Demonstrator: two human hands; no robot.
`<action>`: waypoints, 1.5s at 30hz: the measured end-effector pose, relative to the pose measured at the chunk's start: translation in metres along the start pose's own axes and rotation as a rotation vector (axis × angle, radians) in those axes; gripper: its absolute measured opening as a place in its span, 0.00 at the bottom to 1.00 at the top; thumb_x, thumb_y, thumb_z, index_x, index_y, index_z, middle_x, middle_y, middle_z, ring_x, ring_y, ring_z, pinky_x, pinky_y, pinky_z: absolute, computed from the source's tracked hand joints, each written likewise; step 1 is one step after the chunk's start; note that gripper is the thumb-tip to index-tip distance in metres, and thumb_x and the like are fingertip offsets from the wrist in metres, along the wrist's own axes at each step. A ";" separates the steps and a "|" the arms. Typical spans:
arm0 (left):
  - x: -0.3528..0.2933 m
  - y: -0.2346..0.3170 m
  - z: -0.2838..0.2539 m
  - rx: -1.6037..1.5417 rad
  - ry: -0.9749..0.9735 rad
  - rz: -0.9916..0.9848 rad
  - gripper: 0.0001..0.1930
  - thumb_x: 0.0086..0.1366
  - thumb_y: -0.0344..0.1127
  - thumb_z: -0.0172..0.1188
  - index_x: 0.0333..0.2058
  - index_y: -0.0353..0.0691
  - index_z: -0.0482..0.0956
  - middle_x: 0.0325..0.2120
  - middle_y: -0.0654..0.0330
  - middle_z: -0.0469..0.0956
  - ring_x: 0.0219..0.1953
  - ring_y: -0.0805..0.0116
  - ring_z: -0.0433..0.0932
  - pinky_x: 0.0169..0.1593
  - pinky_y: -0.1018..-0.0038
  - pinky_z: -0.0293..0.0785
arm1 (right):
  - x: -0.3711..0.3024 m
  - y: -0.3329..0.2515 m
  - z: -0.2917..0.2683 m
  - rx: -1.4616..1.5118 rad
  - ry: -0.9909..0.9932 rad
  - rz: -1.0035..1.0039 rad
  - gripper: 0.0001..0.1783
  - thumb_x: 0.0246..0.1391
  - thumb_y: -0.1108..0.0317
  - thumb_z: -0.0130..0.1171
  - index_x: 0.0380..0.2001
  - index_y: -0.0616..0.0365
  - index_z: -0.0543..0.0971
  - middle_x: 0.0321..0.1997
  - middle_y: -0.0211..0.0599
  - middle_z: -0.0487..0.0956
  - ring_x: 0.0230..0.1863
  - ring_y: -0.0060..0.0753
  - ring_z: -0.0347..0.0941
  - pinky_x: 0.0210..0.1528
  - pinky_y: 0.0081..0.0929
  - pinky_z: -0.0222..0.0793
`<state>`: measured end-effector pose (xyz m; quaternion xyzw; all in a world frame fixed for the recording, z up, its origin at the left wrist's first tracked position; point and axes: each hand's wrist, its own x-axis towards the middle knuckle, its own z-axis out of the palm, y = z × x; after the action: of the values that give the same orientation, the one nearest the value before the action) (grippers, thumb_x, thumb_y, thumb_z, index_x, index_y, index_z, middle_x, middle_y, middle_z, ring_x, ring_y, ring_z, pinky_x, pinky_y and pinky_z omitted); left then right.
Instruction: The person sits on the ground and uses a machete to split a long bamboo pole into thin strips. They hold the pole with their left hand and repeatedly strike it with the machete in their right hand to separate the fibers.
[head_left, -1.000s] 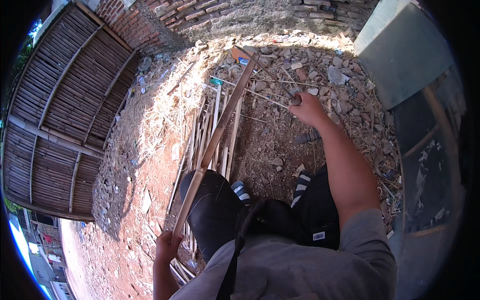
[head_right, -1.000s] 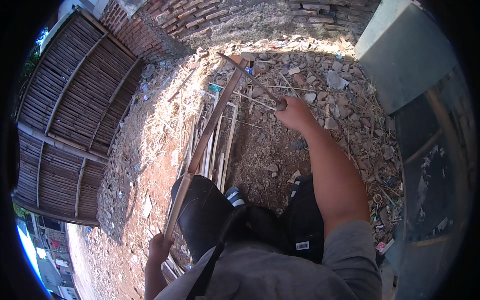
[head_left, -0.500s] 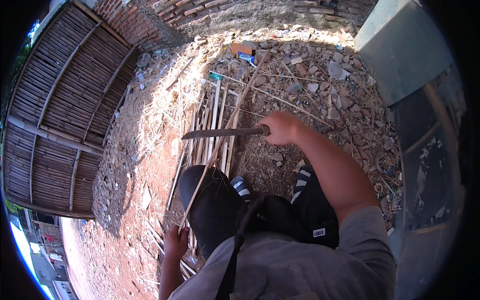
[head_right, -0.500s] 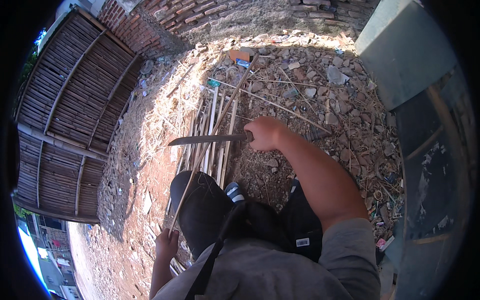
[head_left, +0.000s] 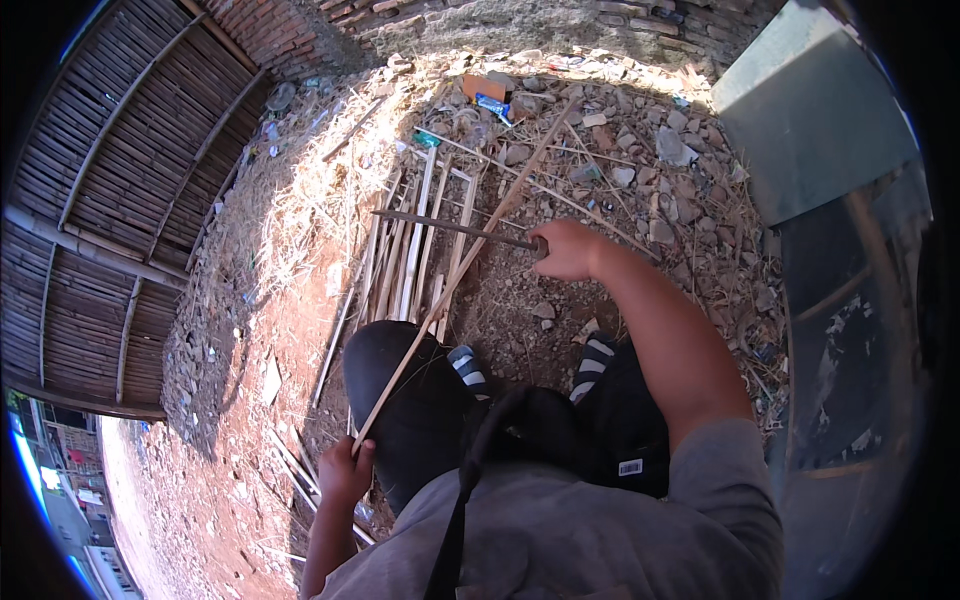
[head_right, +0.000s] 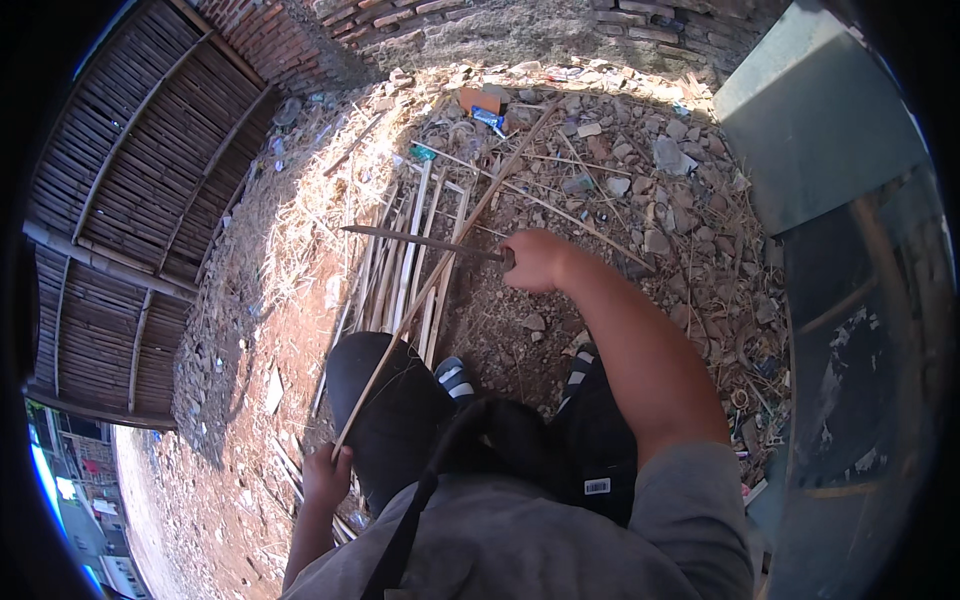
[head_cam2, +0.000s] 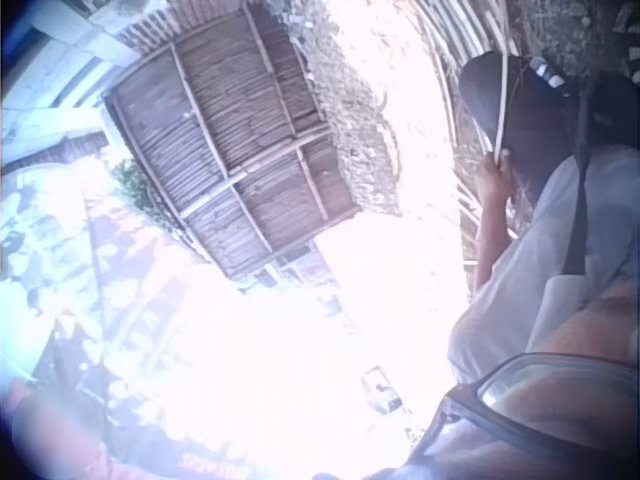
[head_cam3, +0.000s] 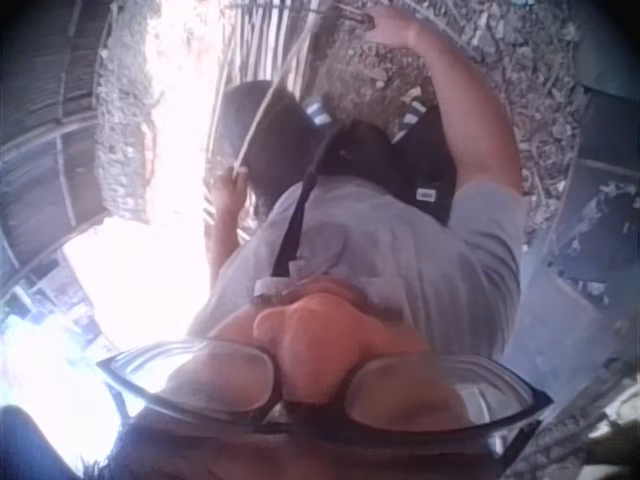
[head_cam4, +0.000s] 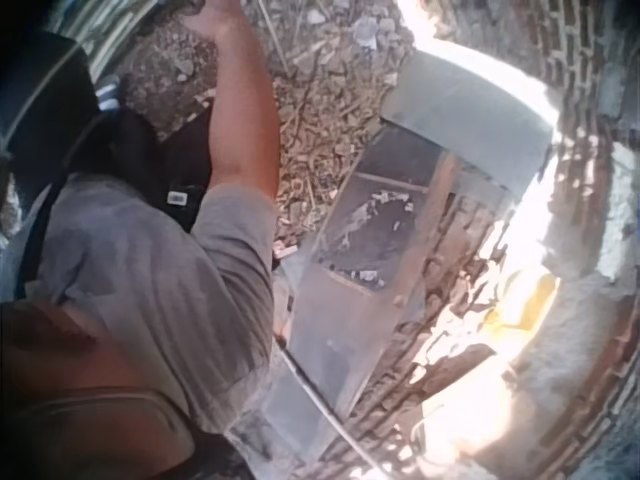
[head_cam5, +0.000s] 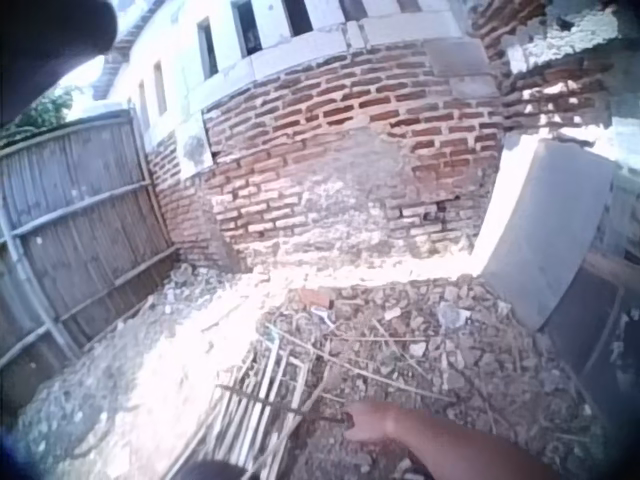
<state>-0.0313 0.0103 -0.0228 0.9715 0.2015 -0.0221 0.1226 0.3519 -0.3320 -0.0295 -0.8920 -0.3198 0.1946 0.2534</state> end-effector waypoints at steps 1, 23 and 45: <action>0.000 -0.004 0.004 -0.007 0.011 0.010 0.22 0.67 0.50 0.61 0.23 0.36 0.72 0.20 0.45 0.76 0.26 0.39 0.77 0.31 0.50 0.70 | -0.001 -0.009 0.002 -0.005 0.003 -0.015 0.22 0.43 0.61 0.60 0.44 0.58 0.81 0.38 0.47 0.83 0.44 0.51 0.80 0.48 0.45 0.76; 0.003 0.007 -0.021 0.020 -0.049 -0.017 0.26 0.71 0.54 0.54 0.24 0.34 0.73 0.20 0.40 0.76 0.28 0.35 0.77 0.33 0.47 0.70 | 0.008 0.004 0.007 0.031 0.014 0.131 0.15 0.44 0.63 0.60 0.37 0.56 0.82 0.36 0.48 0.83 0.41 0.53 0.80 0.45 0.46 0.76; 0.010 0.011 -0.009 -0.122 -0.077 -0.067 0.30 0.74 0.56 0.46 0.26 0.31 0.77 0.21 0.38 0.76 0.30 0.33 0.78 0.34 0.48 0.71 | 0.009 -0.035 0.025 -0.058 -0.028 -0.050 0.14 0.45 0.63 0.63 0.38 0.53 0.84 0.33 0.46 0.83 0.40 0.53 0.80 0.44 0.47 0.75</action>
<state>-0.0175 0.0065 -0.0123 0.9534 0.2301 -0.0513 0.1885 0.3293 -0.2949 -0.0309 -0.8880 -0.3508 0.1914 0.2276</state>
